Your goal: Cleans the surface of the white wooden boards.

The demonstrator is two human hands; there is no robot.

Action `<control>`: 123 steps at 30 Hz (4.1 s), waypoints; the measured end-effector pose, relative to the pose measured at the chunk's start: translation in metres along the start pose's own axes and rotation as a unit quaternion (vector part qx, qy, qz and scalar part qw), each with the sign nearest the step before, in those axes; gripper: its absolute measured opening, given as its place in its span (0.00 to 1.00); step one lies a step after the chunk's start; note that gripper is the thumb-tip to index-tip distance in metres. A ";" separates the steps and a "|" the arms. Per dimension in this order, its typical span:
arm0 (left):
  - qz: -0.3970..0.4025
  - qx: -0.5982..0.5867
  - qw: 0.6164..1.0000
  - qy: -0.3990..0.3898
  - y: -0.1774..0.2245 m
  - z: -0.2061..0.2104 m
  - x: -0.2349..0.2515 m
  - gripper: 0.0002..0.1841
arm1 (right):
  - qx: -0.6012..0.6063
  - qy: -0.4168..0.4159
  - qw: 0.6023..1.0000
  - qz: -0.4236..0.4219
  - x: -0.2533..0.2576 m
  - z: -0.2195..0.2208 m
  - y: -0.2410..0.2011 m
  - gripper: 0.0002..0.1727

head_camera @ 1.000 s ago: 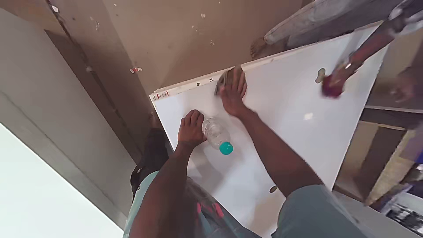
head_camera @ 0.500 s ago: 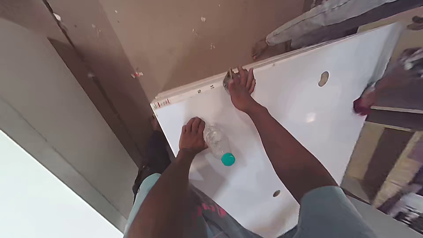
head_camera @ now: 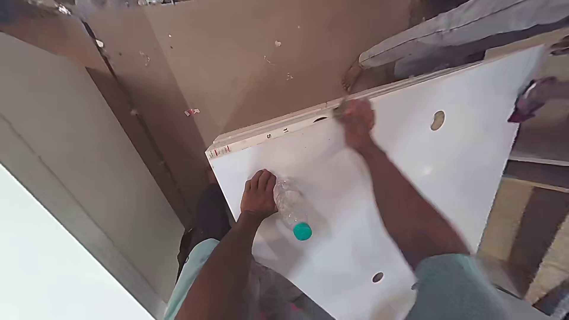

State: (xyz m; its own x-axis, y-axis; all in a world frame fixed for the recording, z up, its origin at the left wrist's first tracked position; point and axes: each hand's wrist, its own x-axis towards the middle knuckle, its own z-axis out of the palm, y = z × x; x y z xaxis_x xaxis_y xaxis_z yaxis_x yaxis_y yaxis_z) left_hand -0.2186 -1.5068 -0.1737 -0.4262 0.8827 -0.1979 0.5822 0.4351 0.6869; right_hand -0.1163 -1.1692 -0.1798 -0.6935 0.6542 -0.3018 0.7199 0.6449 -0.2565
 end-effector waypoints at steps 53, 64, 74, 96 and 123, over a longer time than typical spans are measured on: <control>0.108 0.183 0.972 0.098 -0.024 0.019 -0.006 0.16 | 0.164 0.019 0.959 0.231 -0.072 -0.005 0.038 0.61; 0.126 0.035 0.991 0.019 -0.019 0.000 0.003 0.22 | 0.145 0.123 0.907 0.376 -0.047 0.004 0.019 0.50; 0.134 -0.046 0.989 -0.039 -0.029 -0.010 0.001 0.24 | 0.156 0.135 0.886 0.416 -0.053 0.014 0.009 0.52; 0.129 -0.068 0.988 -0.054 -0.027 -0.011 0.002 0.32 | 0.133 0.138 0.910 0.368 -0.064 0.035 -0.057 0.63; 0.206 -0.144 0.967 -0.051 -0.136 -0.049 -0.042 0.15 | 0.140 0.062 0.899 0.411 -0.064 0.037 -0.126 0.75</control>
State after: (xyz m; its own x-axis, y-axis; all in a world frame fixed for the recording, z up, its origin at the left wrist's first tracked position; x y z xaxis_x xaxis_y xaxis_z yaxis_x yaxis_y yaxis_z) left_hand -0.3138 -1.6117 -0.2240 -0.1201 0.9899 0.0748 0.4650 -0.0105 0.8853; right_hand -0.1617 -1.3073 -0.1620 0.0894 0.9140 -0.3958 0.9569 -0.1892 -0.2205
